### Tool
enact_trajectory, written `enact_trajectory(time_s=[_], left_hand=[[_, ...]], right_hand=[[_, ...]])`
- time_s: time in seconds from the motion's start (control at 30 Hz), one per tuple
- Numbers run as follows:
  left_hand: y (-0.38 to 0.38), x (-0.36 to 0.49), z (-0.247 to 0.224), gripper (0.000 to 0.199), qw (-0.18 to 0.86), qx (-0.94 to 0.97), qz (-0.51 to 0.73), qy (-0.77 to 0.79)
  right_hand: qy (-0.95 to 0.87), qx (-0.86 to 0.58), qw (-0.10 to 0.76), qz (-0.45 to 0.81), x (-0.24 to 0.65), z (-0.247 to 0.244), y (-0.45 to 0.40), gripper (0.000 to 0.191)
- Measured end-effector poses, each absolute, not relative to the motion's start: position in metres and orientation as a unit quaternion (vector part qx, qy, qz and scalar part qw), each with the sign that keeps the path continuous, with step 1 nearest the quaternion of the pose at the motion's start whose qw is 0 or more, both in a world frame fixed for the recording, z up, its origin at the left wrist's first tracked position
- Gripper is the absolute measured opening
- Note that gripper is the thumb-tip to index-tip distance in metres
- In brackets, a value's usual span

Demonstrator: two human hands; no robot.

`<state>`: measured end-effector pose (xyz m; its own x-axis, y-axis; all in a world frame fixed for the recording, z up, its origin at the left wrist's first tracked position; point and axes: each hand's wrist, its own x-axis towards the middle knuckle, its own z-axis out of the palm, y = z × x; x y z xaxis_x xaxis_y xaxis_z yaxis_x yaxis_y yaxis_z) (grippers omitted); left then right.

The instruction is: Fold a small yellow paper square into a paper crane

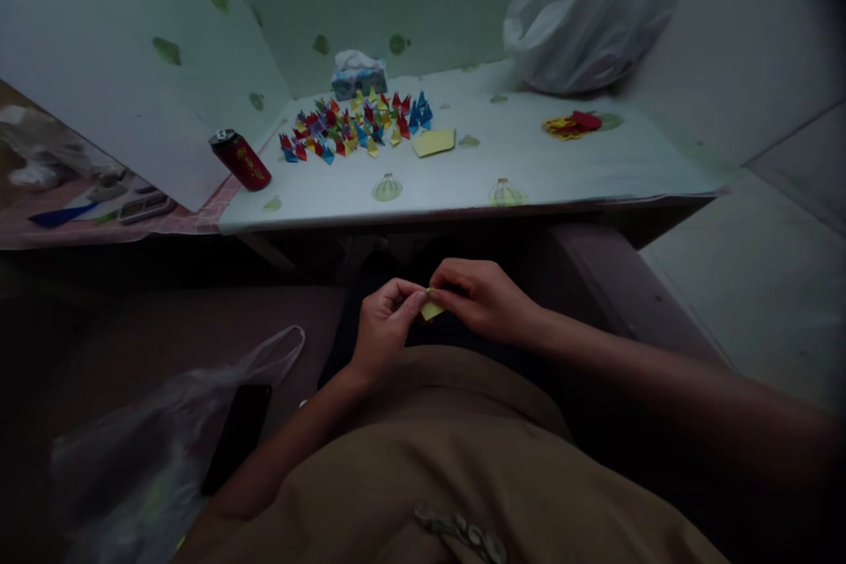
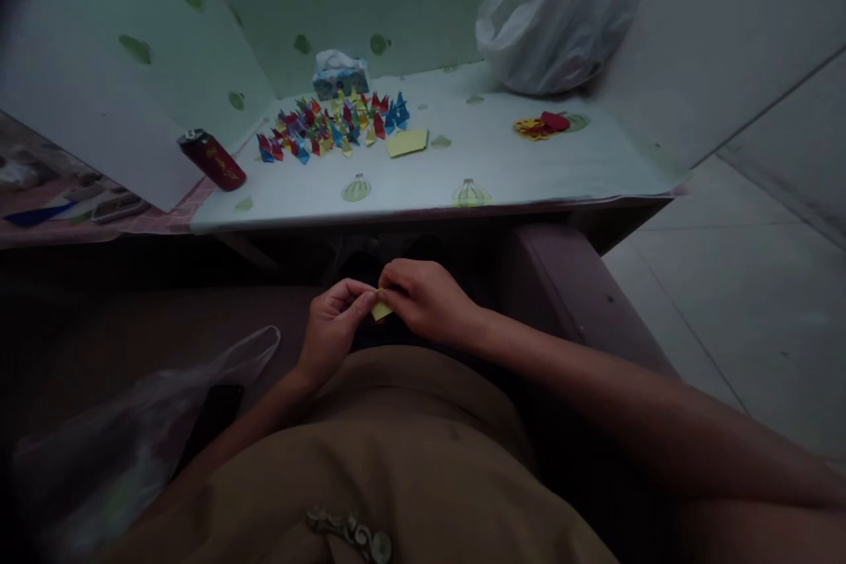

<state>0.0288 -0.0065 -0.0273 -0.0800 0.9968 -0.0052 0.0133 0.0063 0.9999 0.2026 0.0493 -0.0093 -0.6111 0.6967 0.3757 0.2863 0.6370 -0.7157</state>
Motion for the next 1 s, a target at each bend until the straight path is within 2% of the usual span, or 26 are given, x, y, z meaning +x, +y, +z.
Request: enact_trajectory(time_s=[0.47,0.67,1.0], left_hand=[[-0.0058,0.0293,-0.0296,0.022,0.471,0.474,0.538,0.514],[-0.0061,0.0297,-0.0295,0.022,0.427,0.467,0.574,0.520],[-0.0063,0.0299,-0.0273,0.024,0.437,0.476,0.550,0.529]], right_hand=[[-0.839,-0.286,0.348,0.306,0.2023,-0.0103,0.0509,0.014],[-0.840,-0.281,0.355,0.299,0.2021,-0.0104,0.0511,0.014],[-0.854,-0.275,0.343,0.277,0.2019,-0.0130,0.0506,0.015]])
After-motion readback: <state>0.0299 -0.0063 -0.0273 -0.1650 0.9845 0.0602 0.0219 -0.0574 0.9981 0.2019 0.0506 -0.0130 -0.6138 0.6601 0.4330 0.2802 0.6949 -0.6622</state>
